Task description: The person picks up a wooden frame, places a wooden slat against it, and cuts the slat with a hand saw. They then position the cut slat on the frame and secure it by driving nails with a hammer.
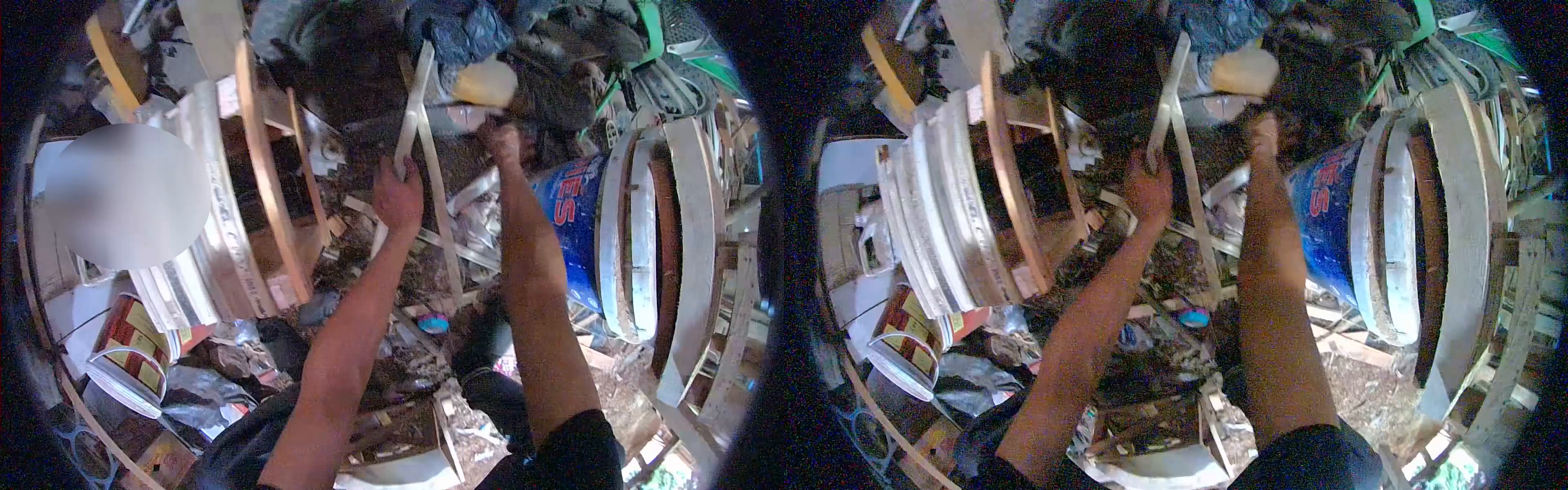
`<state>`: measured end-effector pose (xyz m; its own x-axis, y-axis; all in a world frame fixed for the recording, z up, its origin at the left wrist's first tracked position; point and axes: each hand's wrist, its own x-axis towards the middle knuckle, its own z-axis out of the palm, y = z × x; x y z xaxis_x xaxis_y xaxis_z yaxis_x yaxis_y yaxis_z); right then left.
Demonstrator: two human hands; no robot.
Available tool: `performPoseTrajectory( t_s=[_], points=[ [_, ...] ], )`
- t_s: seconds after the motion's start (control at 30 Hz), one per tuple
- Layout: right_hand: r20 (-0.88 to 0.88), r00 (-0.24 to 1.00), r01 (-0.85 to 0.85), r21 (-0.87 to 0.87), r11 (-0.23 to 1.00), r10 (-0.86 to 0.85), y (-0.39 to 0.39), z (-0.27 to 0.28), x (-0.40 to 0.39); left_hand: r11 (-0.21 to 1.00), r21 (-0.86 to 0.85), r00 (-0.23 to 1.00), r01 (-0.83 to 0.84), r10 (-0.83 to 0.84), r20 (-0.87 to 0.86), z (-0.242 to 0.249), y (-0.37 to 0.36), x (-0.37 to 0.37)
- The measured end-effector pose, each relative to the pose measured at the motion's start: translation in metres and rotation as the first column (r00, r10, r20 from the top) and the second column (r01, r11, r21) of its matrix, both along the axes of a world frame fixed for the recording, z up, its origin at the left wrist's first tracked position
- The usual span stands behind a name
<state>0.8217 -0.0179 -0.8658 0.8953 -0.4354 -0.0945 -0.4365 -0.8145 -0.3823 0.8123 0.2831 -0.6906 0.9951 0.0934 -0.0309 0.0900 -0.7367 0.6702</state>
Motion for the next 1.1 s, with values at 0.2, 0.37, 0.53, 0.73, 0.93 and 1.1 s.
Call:
performPoseTrajectory(
  t_s=[0.2,0.37,0.53,0.73,0.93,1.1],
  points=[
    [-0.041,0.996,0.049,-0.525,0.85,-0.083,-0.001,0.059,-0.02,0.993,-0.088,0.968,0.084,-0.102,-0.228,0.057,0.005,-0.014],
    [0.065,0.643,0.759,0.075,0.646,-0.763,0.121,0.324,-0.024,0.983,-0.153,0.984,0.097,-0.117,-0.133,0.131,0.009,-0.054],
    [0.023,0.753,0.625,0.287,0.726,-0.657,0.166,0.448,-0.047,0.924,-0.245,0.95,0.292,-0.311,-0.041,0.227,0.053,-0.058],
    [0.224,0.913,0.36,-0.057,0.931,-0.34,0.201,0.521,-0.099,0.812,0.05,0.771,0.582,-0.57,0.282,0.285,0.137,-0.035],
    [0.51,0.702,0.329,0.388,0.861,-0.498,0.221,0.564,-0.175,0.676,0.301,0.718,0.673,-0.695,-0.045,0.343,0.219,-0.011],
    [0.703,0.643,-0.018,0.41,0.912,-0.303,0.271,0.592,-0.209,0.715,0.258,0.749,0.65,-0.66,-0.058,0.332,0.262,-0.018]
  ],
)
